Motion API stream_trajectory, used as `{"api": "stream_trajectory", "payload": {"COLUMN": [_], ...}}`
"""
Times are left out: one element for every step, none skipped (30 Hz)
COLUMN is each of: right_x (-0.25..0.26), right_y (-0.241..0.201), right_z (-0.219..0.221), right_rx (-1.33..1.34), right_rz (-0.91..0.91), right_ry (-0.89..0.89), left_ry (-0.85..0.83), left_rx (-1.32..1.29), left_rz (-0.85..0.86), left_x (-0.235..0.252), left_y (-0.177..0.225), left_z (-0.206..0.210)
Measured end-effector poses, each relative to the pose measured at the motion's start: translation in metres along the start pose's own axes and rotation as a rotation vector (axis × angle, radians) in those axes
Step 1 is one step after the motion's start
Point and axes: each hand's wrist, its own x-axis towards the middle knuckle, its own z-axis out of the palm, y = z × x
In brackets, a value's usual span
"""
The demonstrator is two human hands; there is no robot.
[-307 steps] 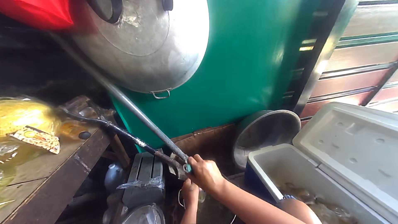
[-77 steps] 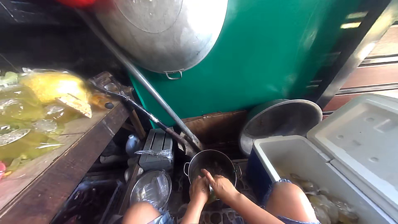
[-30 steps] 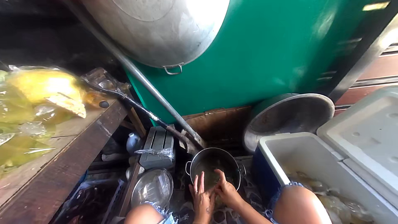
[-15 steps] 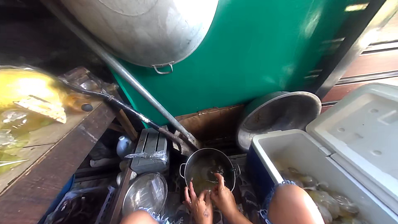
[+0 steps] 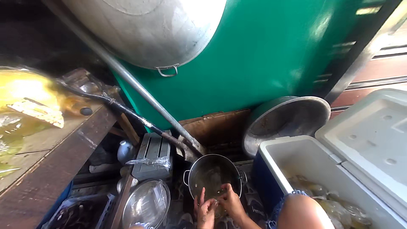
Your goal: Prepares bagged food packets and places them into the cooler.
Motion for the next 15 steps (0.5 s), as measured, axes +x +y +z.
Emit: {"api": "stream_trajectory", "payload": {"right_x": [-0.001, -0.002, -0.004, -0.005, -0.005, -0.005, -0.006, -0.007, -0.008, -0.011, -0.012, -0.011, -0.01, -0.008, -0.007], "right_y": [0.001, 0.002, 0.004, 0.006, 0.008, 0.009, 0.011, 0.013, 0.013, 0.012, 0.011, 0.012, 0.013, 0.014, 0.015], "right_z": [0.0, -0.001, -0.003, -0.004, -0.006, -0.006, -0.005, -0.004, -0.002, 0.0, 0.002, 0.004, 0.007, 0.009, 0.01], "right_rx": [-0.025, -0.065, -0.119, -0.174, -0.221, -0.246, -0.246, -0.227, -0.202, -0.183, -0.175, -0.172, -0.175, -0.178, -0.184], "right_rz": [-0.002, -0.02, -0.064, -0.128, -0.193, -0.249, -0.295, -0.33, -0.35, -0.367, -0.388, -0.417, -0.442, -0.466, -0.483], "right_ry": [-0.006, -0.02, -0.038, -0.048, -0.052, -0.053, -0.049, -0.038, -0.016, 0.02, 0.066, 0.111, 0.14, 0.155, 0.154], "left_ry": [-0.028, -0.055, -0.073, -0.074, -0.061, -0.041, -0.013, 0.013, 0.033, 0.041, 0.051, 0.069, 0.091, 0.106, 0.117], "left_rx": [-0.015, -0.03, -0.051, -0.076, -0.104, -0.141, -0.174, -0.197, -0.21, -0.207, -0.2, -0.199, -0.203, -0.204, -0.209], "left_rz": [-0.003, -0.017, -0.037, -0.058, -0.079, -0.102, -0.129, -0.161, -0.191, -0.218, -0.24, -0.256, -0.264, -0.263, -0.26], "left_x": [0.001, 0.001, 0.002, 0.003, 0.004, 0.004, 0.003, 0.003, 0.003, 0.003, 0.002, 0.002, 0.001, 0.0, -0.001], "left_y": [-0.003, -0.006, -0.007, -0.007, -0.006, -0.005, -0.005, -0.005, -0.004, -0.002, 0.0, 0.002, 0.002, 0.003, 0.004], "left_z": [-0.002, -0.003, -0.004, -0.003, -0.003, -0.002, -0.002, -0.002, -0.001, -0.001, -0.001, 0.0, 0.0, 0.0, 0.0]}}
